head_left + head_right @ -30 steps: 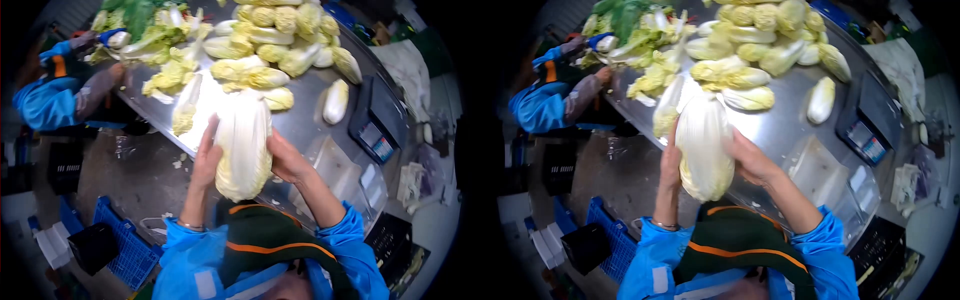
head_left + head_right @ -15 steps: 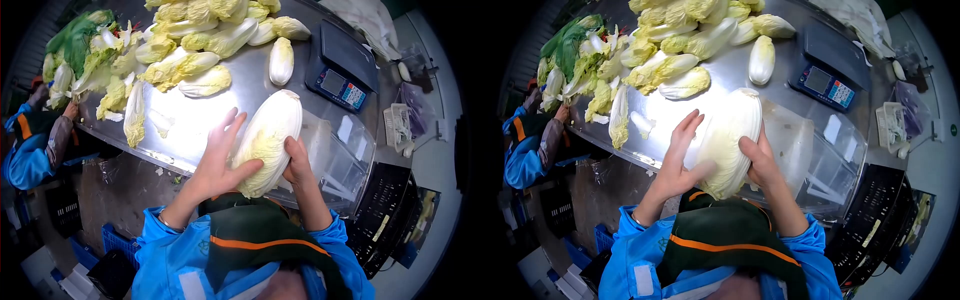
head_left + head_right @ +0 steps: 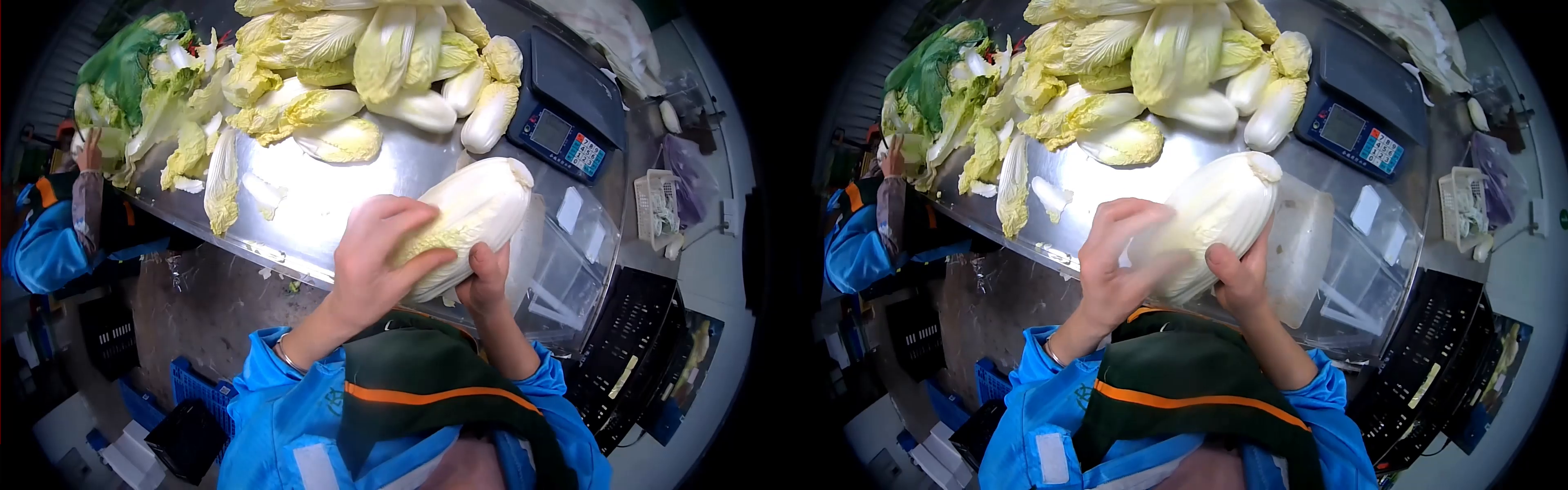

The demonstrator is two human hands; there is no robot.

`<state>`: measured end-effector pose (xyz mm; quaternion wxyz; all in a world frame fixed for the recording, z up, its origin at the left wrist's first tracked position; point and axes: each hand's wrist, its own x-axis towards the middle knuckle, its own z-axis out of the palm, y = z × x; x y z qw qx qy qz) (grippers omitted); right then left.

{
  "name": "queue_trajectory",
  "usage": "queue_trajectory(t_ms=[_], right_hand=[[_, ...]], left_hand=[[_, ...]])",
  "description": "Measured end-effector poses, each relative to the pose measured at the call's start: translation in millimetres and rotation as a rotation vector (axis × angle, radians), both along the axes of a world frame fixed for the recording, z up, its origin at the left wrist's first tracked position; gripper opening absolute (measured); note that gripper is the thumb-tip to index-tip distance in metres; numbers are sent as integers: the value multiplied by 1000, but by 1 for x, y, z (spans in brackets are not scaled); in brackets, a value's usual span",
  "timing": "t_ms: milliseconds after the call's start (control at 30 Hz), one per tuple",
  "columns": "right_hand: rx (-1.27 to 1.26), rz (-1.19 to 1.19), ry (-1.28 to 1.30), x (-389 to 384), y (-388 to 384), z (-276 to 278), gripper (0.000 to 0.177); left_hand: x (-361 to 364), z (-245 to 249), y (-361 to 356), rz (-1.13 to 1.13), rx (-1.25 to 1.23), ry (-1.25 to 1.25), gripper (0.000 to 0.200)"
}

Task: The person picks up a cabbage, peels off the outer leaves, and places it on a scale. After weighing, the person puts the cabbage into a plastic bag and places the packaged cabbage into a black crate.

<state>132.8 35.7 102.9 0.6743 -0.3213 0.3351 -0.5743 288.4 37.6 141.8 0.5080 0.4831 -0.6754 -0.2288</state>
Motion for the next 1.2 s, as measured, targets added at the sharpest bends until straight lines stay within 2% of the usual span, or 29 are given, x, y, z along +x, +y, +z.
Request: queue_trajectory(t_ms=[67,133,233,333,433,533,567,633,667,733,833,867,900,1000,1033,1200], right_hand=[[-48,-1,12,1,4,-2,76],[-38,11,-21,4,5,-1,75],[21,-28,-2,9,6,-2,79],[31,-28,8,9,9,-7,80],[83,-38,-78,11,10,-8,75],[198,-3,-252,5,11,-10,68],[241,22,-319,2,11,-10,66],[230,89,-489,-2,11,-11,67],[222,122,-574,-4,11,-10,69],[187,95,-386,-6,9,-6,69],[87,63,-188,-7,11,-16,72],[39,59,-136,-7,10,-19,73],[9,41,-85,-4,9,-15,73],[-64,-23,38,3,10,-1,75],[-74,-42,57,3,11,-1,75],[-106,-120,111,7,15,0,75]], left_hand=[[-1,-2,1,-8,112,139,32],[2,-2,-1,-38,249,252,33],[7,-8,-5,-28,220,236,27],[1,-16,-5,96,-25,-7,18],[-6,-30,-3,159,446,542,15],[6,-24,-3,190,489,816,21],[10,-23,-2,231,457,764,23],[35,-24,-1,399,513,961,21],[63,-33,1,326,439,990,18],[77,-32,-2,467,399,385,17],[31,-2,11,328,76,124,28],[25,4,15,89,117,113,44],[15,12,14,51,103,4,44],[5,-1,15,56,142,99,37],[2,0,14,64,164,179,29],[-4,-13,10,126,12,97,20]])
